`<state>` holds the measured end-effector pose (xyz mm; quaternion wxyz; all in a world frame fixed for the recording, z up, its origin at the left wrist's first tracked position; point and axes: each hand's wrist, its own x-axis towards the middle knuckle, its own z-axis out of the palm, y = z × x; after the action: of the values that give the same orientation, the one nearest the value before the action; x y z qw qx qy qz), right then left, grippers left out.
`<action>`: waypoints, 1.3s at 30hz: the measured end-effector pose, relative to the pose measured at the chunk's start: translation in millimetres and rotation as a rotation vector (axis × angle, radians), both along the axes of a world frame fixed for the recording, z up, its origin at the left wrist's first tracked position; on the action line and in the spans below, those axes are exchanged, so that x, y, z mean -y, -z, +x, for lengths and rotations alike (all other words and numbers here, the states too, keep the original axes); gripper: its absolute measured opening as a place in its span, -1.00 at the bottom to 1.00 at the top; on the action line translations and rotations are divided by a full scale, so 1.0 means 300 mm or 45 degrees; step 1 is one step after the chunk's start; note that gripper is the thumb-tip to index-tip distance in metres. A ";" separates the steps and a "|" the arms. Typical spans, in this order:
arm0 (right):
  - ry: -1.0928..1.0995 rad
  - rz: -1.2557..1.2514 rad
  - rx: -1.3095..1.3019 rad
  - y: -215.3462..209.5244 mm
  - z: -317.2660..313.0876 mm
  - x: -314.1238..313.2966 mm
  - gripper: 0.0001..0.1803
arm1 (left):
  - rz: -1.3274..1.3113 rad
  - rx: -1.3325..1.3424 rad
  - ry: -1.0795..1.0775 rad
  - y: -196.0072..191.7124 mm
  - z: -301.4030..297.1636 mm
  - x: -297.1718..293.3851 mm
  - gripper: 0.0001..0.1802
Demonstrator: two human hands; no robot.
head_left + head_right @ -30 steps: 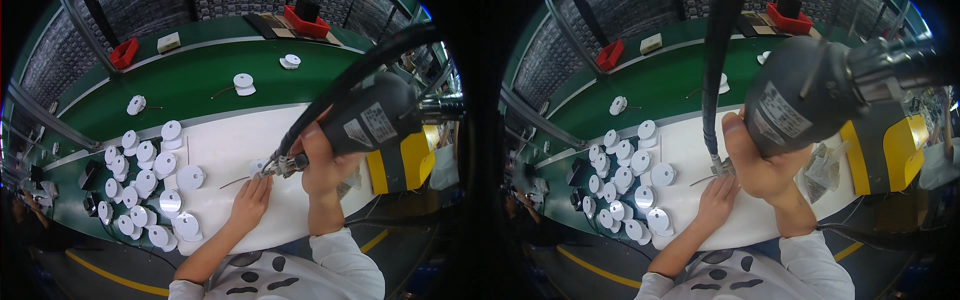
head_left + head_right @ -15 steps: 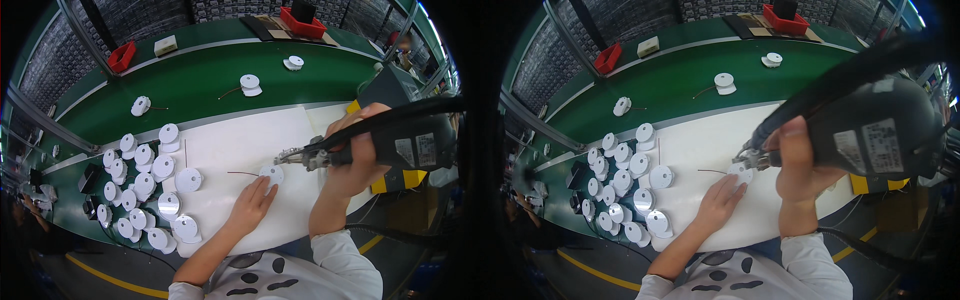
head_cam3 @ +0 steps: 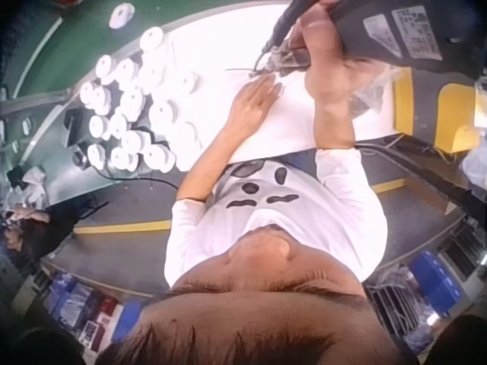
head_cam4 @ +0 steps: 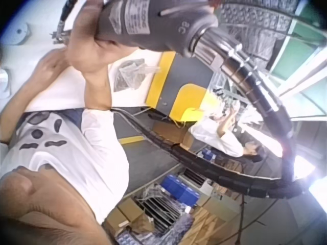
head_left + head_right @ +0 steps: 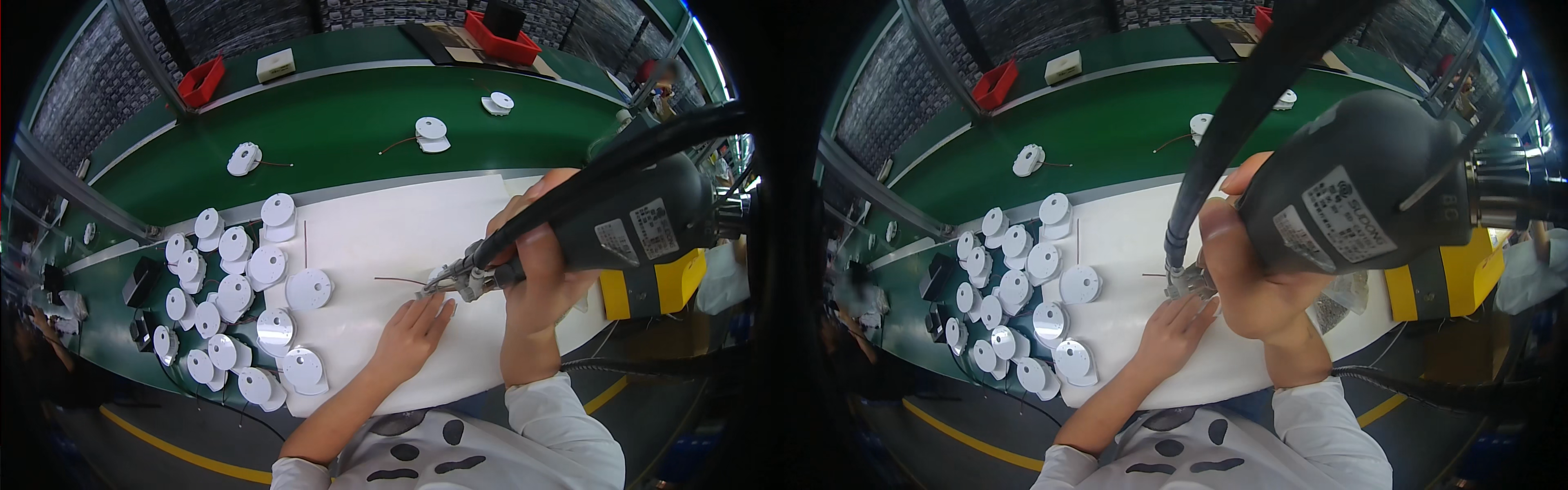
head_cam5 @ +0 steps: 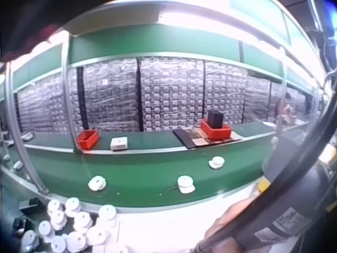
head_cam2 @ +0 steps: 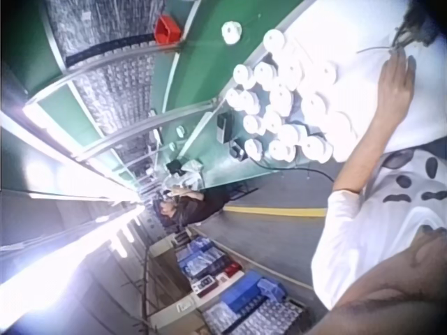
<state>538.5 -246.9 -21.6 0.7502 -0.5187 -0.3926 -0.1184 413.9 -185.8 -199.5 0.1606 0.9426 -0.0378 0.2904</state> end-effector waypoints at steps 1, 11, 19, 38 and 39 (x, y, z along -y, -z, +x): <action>-0.033 0.020 -0.024 -0.002 0.000 0.003 -0.68 | -0.003 0.001 -0.001 -0.002 0.001 0.001 -0.49; -0.070 -0.025 -0.006 -0.018 -0.010 0.006 -0.70 | -0.012 -0.018 -0.006 -0.019 -0.009 0.001 -0.49; -0.051 -0.034 -0.050 -0.010 -0.007 -0.008 -0.71 | 0.007 0.103 -0.030 -0.004 0.011 -0.005 -0.55; 0.241 0.312 0.104 -0.071 0.076 0.130 -0.61 | 0.023 -0.027 -0.463 0.003 0.185 -0.082 -0.43; 0.202 0.398 0.064 -0.087 0.071 0.127 -0.65 | 0.035 -0.040 -0.471 -0.014 0.174 -0.080 -0.43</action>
<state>559.9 -285.1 4.5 0.8000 -0.4220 -0.3458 -0.2497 466.2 -161.8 -195.3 0.0922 0.9400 0.1350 0.2995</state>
